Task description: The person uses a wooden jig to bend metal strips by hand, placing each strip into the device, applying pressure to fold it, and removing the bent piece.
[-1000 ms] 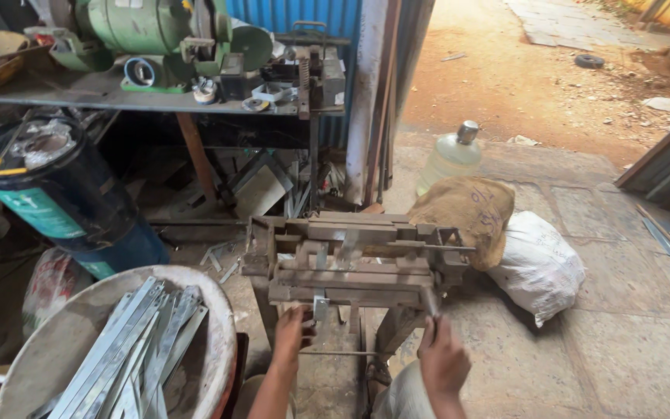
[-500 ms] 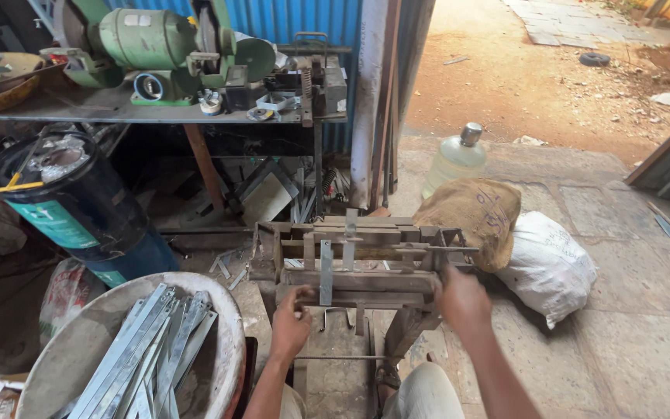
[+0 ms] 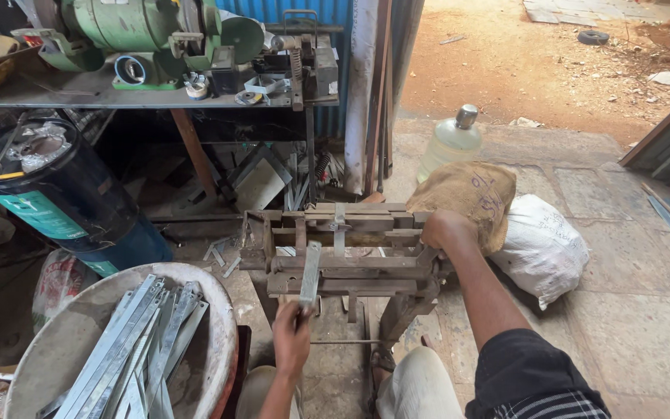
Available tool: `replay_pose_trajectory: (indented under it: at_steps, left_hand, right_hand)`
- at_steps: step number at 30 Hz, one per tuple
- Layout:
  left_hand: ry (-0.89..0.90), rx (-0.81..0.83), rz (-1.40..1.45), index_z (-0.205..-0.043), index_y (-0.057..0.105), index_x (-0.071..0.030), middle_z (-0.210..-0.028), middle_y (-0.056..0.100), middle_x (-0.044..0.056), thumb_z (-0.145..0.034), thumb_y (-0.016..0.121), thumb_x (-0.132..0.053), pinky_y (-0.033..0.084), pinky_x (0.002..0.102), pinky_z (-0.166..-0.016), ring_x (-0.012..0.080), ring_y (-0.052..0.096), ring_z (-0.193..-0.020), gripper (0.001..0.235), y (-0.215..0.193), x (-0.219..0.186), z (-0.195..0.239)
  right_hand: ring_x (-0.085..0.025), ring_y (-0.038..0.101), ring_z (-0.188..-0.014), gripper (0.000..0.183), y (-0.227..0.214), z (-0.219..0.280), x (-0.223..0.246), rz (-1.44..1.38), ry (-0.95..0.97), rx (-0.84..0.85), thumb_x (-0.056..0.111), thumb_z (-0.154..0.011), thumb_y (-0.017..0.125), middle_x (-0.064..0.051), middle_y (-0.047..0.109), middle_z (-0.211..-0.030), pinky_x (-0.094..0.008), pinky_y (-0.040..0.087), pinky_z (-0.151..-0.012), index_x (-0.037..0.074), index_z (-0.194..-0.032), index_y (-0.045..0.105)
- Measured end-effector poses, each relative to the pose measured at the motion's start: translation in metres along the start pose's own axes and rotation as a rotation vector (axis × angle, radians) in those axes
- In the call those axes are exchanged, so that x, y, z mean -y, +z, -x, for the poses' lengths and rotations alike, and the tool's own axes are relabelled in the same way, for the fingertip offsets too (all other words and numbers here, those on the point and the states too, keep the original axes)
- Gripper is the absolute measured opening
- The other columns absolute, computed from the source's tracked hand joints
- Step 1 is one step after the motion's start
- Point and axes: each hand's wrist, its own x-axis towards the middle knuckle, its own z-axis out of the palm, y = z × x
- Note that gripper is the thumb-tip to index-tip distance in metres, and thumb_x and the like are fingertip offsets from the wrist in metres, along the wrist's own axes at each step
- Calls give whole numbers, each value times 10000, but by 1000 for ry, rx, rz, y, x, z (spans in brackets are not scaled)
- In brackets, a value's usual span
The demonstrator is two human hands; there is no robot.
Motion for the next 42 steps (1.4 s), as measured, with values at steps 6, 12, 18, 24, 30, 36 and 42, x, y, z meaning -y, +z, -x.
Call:
replay_pose_trajectory:
  at_steps: [6,12,18,24,30,36,42]
  left_hand:
    - [-242,-82,1079,-887,532,-75,-881,558,58,-1022,538,-71,484,358,-775,184,542,-786,135,-20,-26,40]
    - [-143,262,1396,-924,509,-81,-857,501,53,-1124,565,-169,446,408,-992,208,525,-881,225,-37,-108,37]
    - [-220,308,1301,-827,530,-94,-1083,547,64,-997,621,-213,427,402,-1015,193,531,-1017,226,-36,-162,36]
    - [-204,429,1294,-862,553,-107,-1137,541,64,-1027,622,-180,412,396,-1043,204,527,-1108,193,-27,-160,33]
    - [-224,944,233,-1036,671,-102,-1132,583,28,-1000,598,-180,478,334,-1006,175,576,-1107,113,-11,-147,30]
    - [309,1244,-249,-980,757,-74,-956,672,123,-826,803,-196,503,433,-831,307,640,-964,202,105,-119,75]
    - [678,1110,-440,-1028,747,-169,-1046,722,76,-827,707,-217,539,454,-791,307,675,-1013,211,223,-89,144]
  right_hand:
    - [-176,743,-852,356,7,-31,3,138,-9,165,487,-996,574,14,795,-890,-391,563,-837,190,-987,770]
    - [-219,768,-790,315,5,-5,-1,-37,-16,-53,388,-950,679,-57,806,-827,-394,578,-771,111,-903,823]
    - [-217,785,-810,269,-1,19,1,-47,-5,-75,330,-927,684,-62,813,-841,-380,592,-770,100,-912,824]
    - [-219,763,-838,307,3,-5,-1,42,-46,-53,359,-948,648,-53,813,-881,-394,573,-804,114,-921,830]
    - [-171,744,-839,311,25,-80,0,168,-48,105,387,-985,544,1,793,-922,-400,581,-817,186,-987,780]
    - [-205,748,-915,292,30,-100,1,373,-161,183,324,-989,532,6,797,-1026,-471,584,-843,197,-1078,780]
    - [-234,767,-952,268,11,-40,5,265,-136,50,262,-961,570,-45,801,-1033,-445,593,-847,152,-1023,807]
